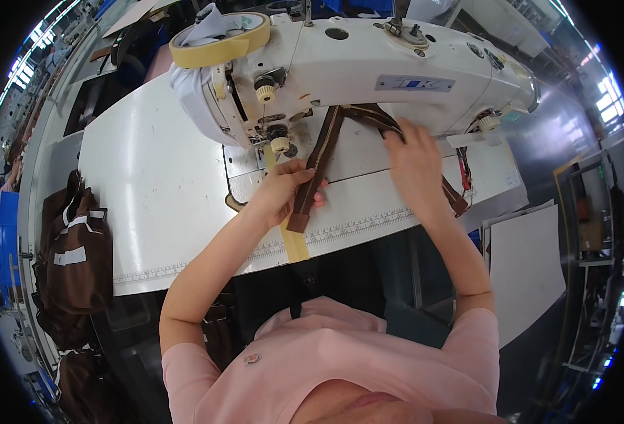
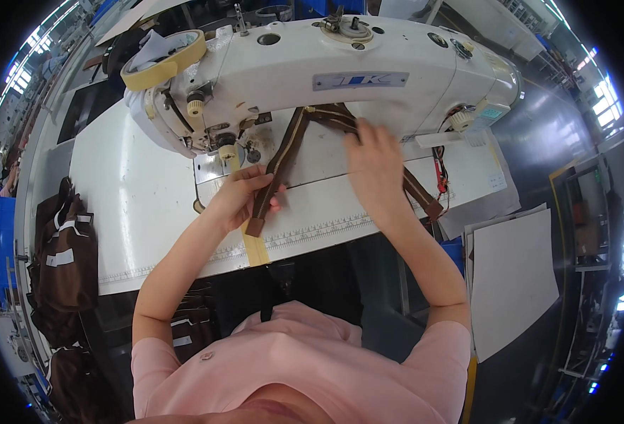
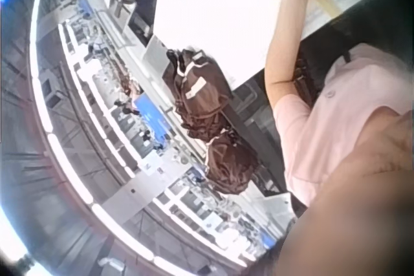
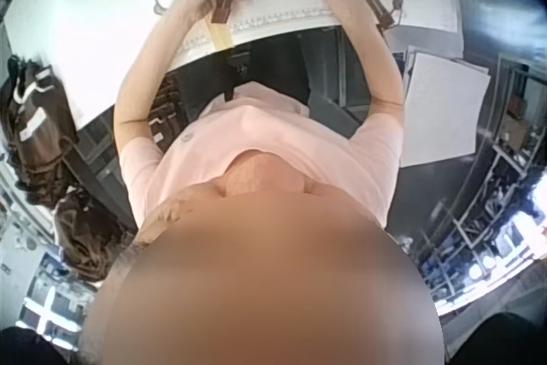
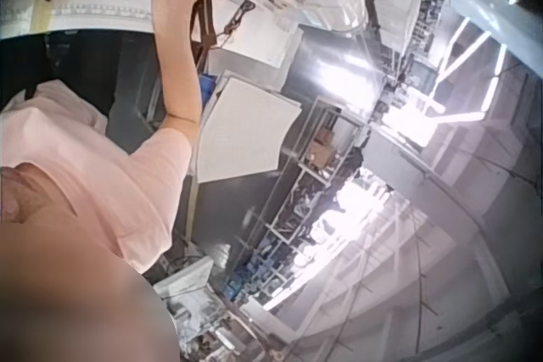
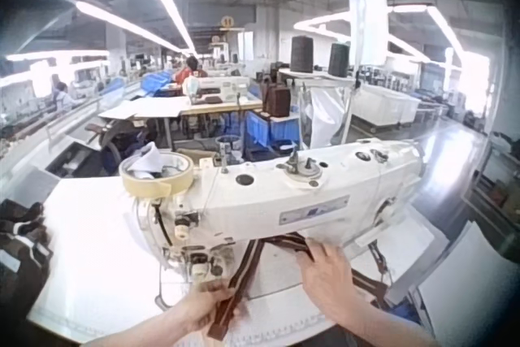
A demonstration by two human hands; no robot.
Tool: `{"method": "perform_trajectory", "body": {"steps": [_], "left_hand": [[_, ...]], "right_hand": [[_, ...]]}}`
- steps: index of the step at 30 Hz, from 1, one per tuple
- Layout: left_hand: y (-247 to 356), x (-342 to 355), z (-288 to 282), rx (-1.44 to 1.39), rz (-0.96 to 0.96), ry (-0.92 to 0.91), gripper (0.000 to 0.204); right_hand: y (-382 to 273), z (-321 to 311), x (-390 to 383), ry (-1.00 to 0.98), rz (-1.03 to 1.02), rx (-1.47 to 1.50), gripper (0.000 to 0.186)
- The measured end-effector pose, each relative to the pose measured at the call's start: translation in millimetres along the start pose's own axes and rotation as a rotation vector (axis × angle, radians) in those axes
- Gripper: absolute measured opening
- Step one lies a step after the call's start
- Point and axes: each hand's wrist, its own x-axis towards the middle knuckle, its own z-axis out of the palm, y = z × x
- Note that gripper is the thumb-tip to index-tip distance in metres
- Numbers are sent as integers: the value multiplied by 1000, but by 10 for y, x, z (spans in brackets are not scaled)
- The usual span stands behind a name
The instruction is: Sewing zippers onto brown fabric panels using an industrial sewing machine.
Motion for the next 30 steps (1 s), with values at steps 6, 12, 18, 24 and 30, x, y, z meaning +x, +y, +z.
{"method": "perform_trajectory", "body": {"steps": [6, 12, 18, 24, 30], "left_hand": [[-217, -357, -69, 84, -34, 46, 9], [-459, -677, 22, 111, -67, -12, 12], [-337, -853, -54, 1248, 669, 415, 24], [-241, -1128, -146, 1310, 1131, 242, 13], [90, -2083, -153, 951, 1318, 446, 9]], "right_hand": [[87, 984, 824, 193, -322, 320, 29], [-418, 882, 813, 177, -327, 490, 29], [-696, 299, 526, -456, -117, 1019, 21], [-1051, -653, -262, -593, -362, 1083, 13], [-1517, -264, -1137, -1091, -840, 696, 11]]}}
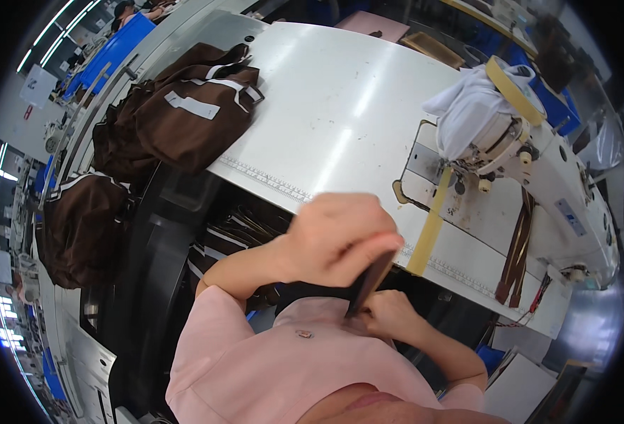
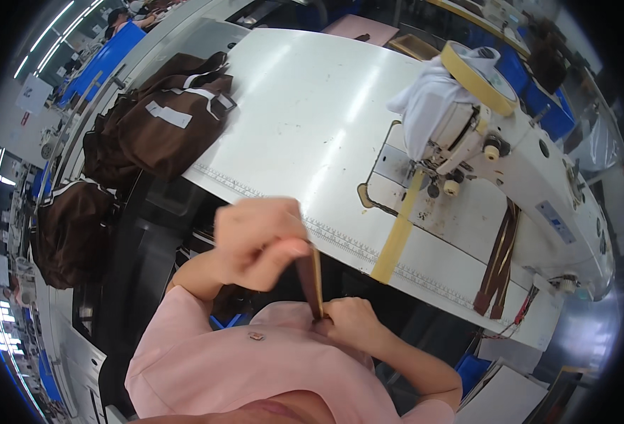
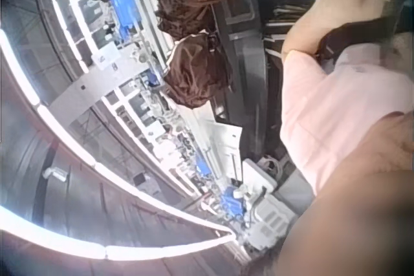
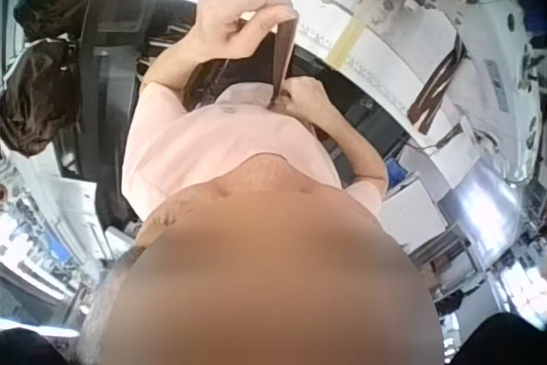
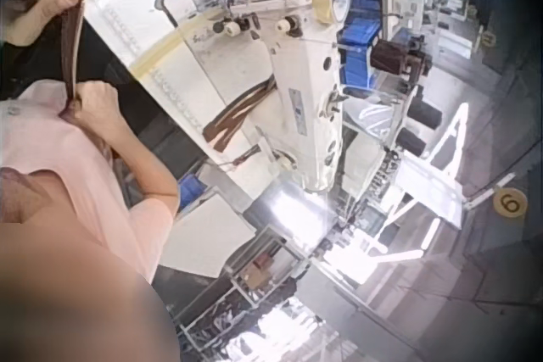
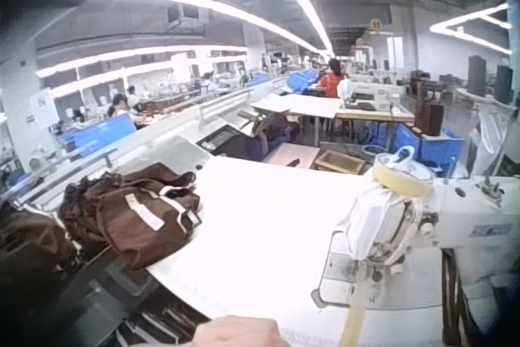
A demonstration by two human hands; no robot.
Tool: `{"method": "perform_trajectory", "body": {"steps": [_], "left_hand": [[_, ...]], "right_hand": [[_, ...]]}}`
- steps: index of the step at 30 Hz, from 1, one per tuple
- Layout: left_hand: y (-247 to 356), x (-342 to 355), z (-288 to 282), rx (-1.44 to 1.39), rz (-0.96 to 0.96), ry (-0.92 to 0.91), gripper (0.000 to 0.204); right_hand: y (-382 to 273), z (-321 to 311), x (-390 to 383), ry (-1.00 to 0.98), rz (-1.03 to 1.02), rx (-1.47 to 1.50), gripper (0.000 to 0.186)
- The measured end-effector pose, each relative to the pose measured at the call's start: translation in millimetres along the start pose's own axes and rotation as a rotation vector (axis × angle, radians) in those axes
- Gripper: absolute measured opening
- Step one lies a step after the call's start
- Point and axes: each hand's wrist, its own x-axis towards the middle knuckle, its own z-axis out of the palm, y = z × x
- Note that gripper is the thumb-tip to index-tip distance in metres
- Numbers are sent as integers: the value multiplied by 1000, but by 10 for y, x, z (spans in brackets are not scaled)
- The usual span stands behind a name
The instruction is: Sewing zippers onto brown fabric panels using an industrial sewing machine.
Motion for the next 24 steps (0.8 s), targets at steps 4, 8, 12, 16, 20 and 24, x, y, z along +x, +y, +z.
{"method": "perform_trajectory", "body": {"steps": [4, 8, 12, 16, 20, 24], "left_hand": [[-13, -109, -243, -16, -164, -67, 10], [-237, -342, 37, -183, -32, -451, 17], [-498, -67, -489, -389, -373, -573, 31], [-484, -273, -80, -23, 174, -493, 27], [-705, -33, -258, -405, 116, -748, 25], [-1602, 829, -1346, -58, -320, -339, 53]], "right_hand": [[67, 227, 78, 130, -96, 8, 14], [-114, 29, 167, 349, -392, 681, 18], [-292, 165, 191, 569, -233, 926, 9], [-392, 81, 478, 855, -324, 979, 12], [-240, 32, 407, 634, -348, 1047, 17], [-98, 15, 307, 728, -219, 974, 15]]}}
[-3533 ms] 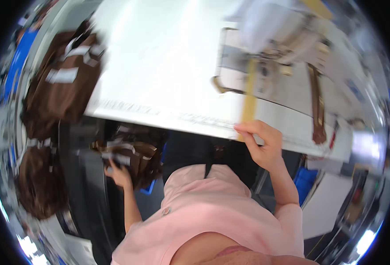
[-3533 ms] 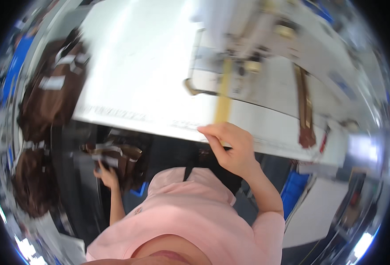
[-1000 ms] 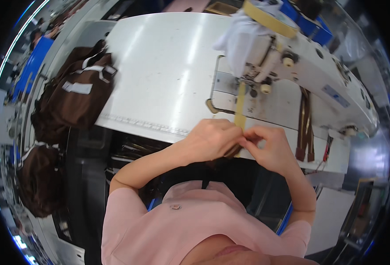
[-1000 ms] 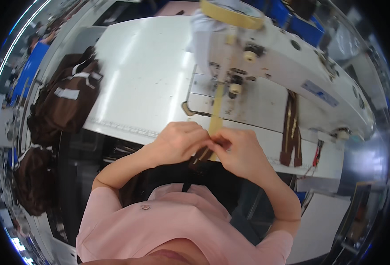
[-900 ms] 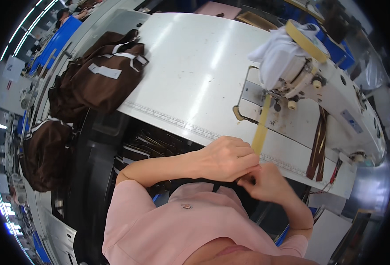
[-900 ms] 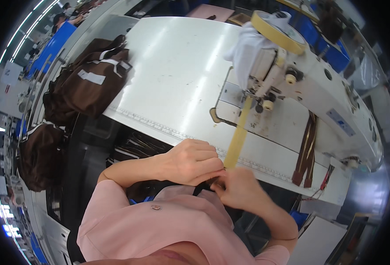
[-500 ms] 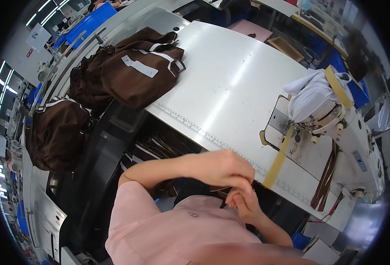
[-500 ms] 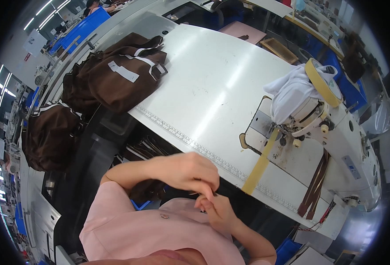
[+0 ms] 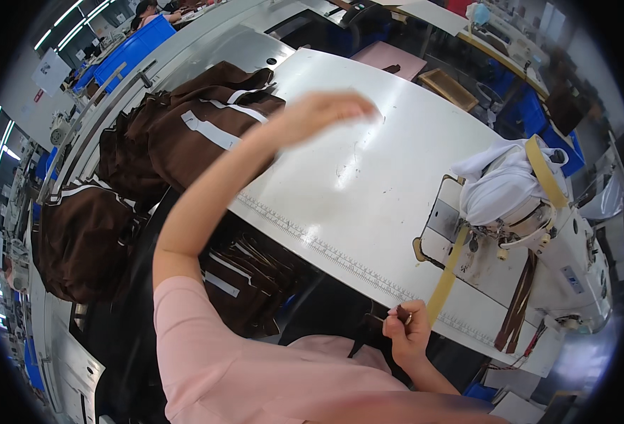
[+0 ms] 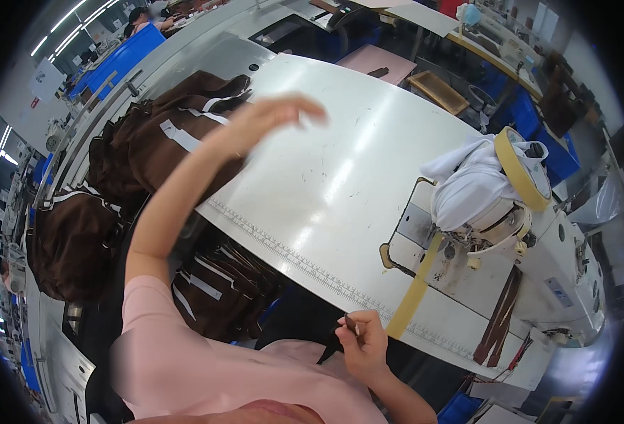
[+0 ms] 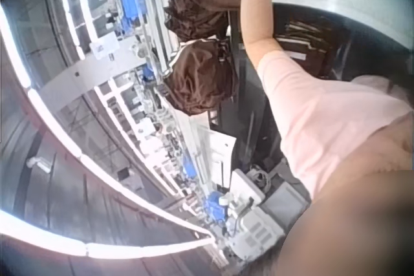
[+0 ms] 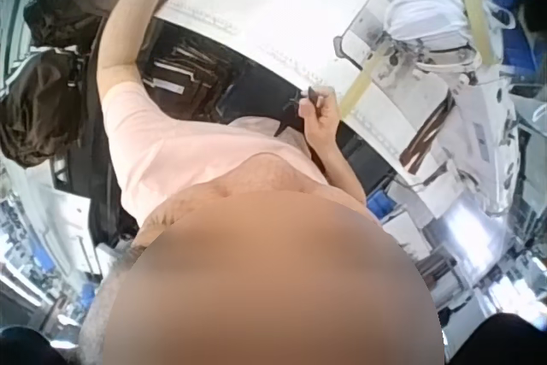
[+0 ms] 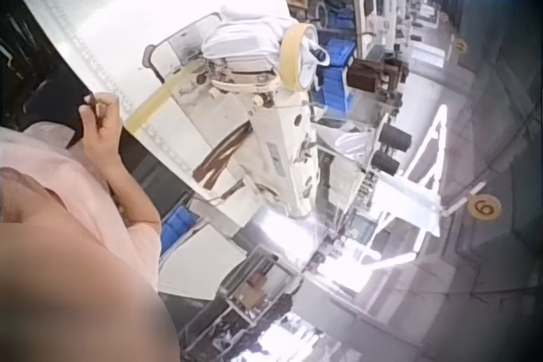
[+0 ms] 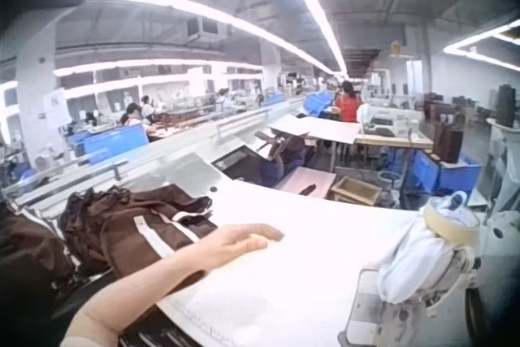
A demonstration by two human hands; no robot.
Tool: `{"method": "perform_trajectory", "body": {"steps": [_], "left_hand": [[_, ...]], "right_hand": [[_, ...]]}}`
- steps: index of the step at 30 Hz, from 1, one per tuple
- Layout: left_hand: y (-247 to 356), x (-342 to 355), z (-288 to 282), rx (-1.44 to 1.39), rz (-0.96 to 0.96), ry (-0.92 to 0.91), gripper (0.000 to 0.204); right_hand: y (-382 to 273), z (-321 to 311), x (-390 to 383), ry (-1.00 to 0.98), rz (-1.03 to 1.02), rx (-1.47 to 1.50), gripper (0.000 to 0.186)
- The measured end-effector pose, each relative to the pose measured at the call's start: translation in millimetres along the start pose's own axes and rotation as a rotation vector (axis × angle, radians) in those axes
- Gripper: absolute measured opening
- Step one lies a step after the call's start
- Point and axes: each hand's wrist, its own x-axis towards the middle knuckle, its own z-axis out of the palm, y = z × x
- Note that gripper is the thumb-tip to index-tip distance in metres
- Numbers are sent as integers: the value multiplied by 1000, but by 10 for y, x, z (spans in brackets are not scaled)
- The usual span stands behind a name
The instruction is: Sewing zippers onto brown fabric panels using an industrial sewing machine.
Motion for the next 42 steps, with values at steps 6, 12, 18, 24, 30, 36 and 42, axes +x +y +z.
{"method": "perform_trajectory", "body": {"steps": [6, 12, 18, 24, 30, 36, 42], "left_hand": [[-1617, -641, -2012, 1282, -1311, 687, 55], [-486, -411, -2474, 901, 75, 1538, 30], [719, -183, -2101, 1232, 160, 1195, 23], [755, -32, 7, 1107, 797, 309, 18], [575, -432, 796, 764, 602, -60, 46], [-358, -1380, -1041, 1112, -788, 118, 73], [-797, -1970, -2485, 1289, -750, 947, 49]], "right_hand": [[149, -237, -79, 3, 136, -85, 8], [178, -322, -135, 75, 14, -229, 7], [44, -180, 97, 23, -13, -104, 12], [-351, -95, 395, 154, -474, -819, 32], [-154, 184, 1079, 207, -504, -1006, 41], [-214, 61, 997, 79, -591, -905, 35], [-790, -70, 749, -388, -444, -570, 23]]}}
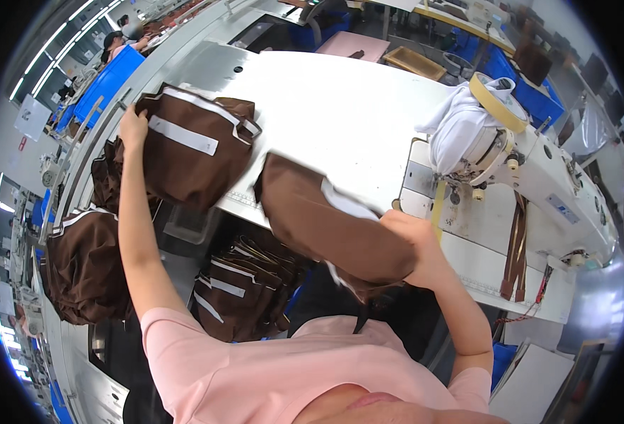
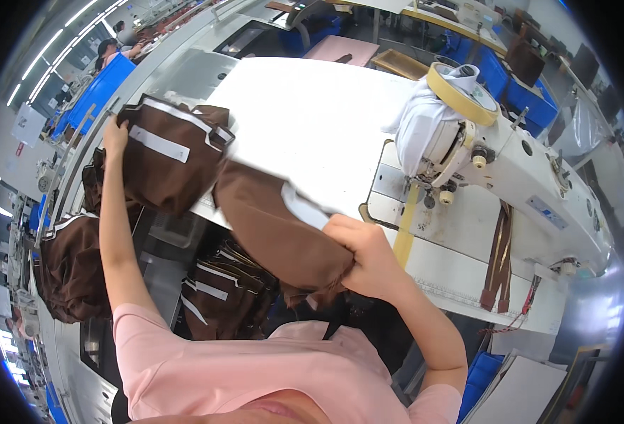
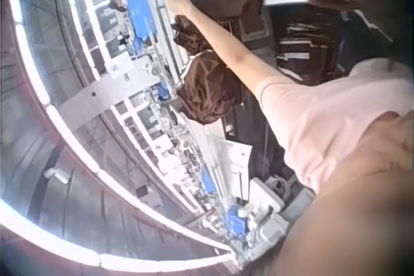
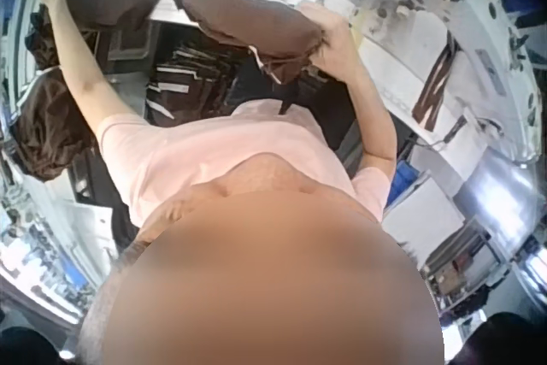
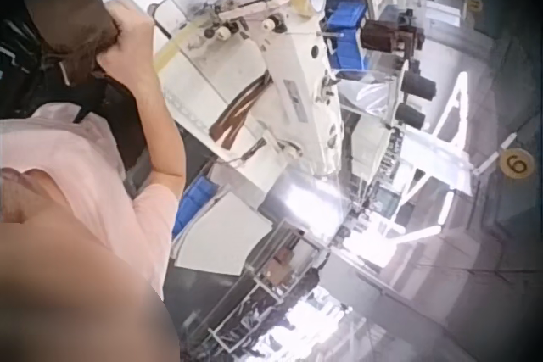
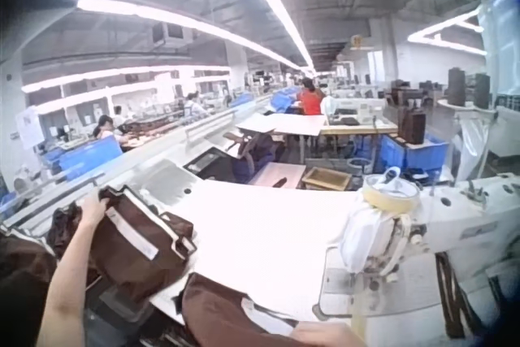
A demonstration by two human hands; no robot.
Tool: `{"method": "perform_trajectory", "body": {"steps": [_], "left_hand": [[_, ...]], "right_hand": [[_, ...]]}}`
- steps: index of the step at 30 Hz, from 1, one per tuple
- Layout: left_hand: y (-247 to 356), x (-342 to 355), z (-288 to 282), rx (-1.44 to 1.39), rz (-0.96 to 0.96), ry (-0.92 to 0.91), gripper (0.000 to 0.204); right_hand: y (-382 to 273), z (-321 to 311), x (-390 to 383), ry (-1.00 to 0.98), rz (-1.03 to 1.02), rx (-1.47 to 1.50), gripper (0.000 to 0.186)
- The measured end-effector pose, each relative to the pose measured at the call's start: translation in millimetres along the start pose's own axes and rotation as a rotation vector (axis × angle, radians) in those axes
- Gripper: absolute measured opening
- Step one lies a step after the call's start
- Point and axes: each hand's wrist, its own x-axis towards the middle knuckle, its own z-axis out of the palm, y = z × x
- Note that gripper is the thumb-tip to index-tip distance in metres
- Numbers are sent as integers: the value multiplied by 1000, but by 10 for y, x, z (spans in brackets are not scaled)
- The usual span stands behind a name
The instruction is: Sewing zippers onto brown fabric panels using an industrial sewing machine.
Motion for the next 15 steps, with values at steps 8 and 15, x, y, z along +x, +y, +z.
{"method": "perform_trajectory", "body": {"steps": [8, 15], "left_hand": [[2618, -1377, -1055, -949, 645, 154, 30], [3522, -3000, -890, -908, 972, -843, 35]], "right_hand": [[335, -104, 571, 568, 243, -728, 35], [209, -212, -426, 530, 413, -271, 22]]}}
